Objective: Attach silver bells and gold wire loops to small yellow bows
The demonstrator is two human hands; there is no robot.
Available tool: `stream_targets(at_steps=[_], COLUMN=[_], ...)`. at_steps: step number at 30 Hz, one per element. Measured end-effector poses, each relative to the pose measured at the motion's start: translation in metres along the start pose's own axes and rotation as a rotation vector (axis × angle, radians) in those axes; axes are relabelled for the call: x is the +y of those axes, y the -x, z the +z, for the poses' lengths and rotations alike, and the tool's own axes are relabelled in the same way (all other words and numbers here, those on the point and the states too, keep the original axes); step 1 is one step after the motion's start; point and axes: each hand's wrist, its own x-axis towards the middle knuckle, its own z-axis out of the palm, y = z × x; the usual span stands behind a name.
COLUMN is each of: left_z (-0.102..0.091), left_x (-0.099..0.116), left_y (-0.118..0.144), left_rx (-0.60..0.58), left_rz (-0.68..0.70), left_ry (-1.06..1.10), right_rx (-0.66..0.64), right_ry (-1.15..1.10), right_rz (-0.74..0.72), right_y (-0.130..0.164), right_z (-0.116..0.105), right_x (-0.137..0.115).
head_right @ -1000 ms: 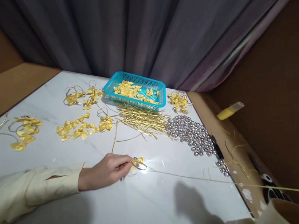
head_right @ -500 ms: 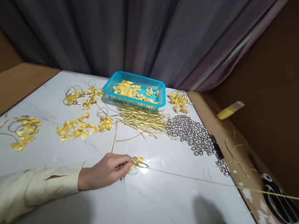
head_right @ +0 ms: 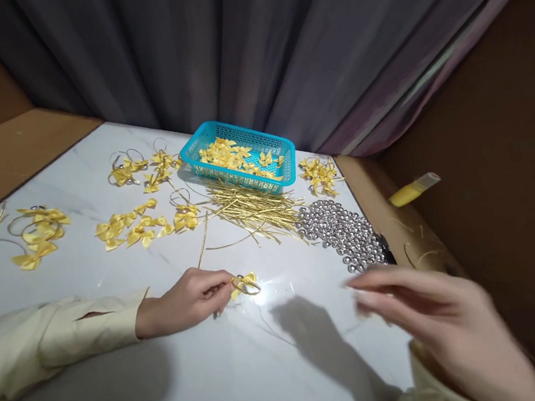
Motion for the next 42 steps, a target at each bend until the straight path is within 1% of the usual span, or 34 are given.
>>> stream_targets(at_steps=[2,3,6,9,12,14,16,18,21,23,27,32,42], left_z=[0.000,0.000,0.001,0.002,0.002,0.002,0.002,0.002,0.002,0.002,0.002,0.001,0.000], left_x=[-0.001,-0.001,-0.003,-0.003,-0.002,-0.001,-0.001,-0.002,-0.003,-0.003,-0.001,-0.001,0.000], left_y=[-0.001,-0.001,-0.001,-0.002,-0.003,-0.002,-0.002,-0.001,0.000,0.000,-0.002,-0.001,-0.002], left_rx=[-0.007,-0.008,-0.004,0.000,0.006,0.014,0.019,0.022,0.040,0.053,0.064,0.082,0.048], left_rz=[-0.019,-0.028,-0.050,-0.059,-0.079,-0.092,-0.100,-0.098,-0.093,-0.093,-0.087,-0.073,-0.116], left_ry=[0.014,0.019,0.023,0.019,0.011,0.003,-0.010,-0.035,-0.080,-0.101,-0.136,-0.170,-0.148], right_rx=[-0.222,-0.316,-0.405,-0.421,-0.394,-0.316,-0.218,-0.143,-0.089,-0.072,-0.051,0.013,-0.025], right_ry=[-0.051,-0.090,-0.103,-0.099,-0.070,-0.035,0.000,0.033,0.068,0.070,0.085,0.141,0.120], right_rz=[0.034,0.029,-0.012,-0.029,-0.050,-0.089,-0.162,-0.267,-0.410,-0.450,-0.441,-0.442,-0.435], right_y=[-0.022,-0.030,-0.042,-0.042,-0.038,-0.035,-0.030,-0.026,-0.023,-0.023,-0.023,-0.022,-0.024], right_z=[0.027,0.041,0.072,0.087,0.089,0.088,0.089,0.092,0.100,0.104,0.107,0.108,0.110], right_x=[-0.020,-0.026,-0.029,-0.020,-0.019,-0.024,-0.033,-0.042,-0.053,-0.058,-0.063,-0.065,-0.056])
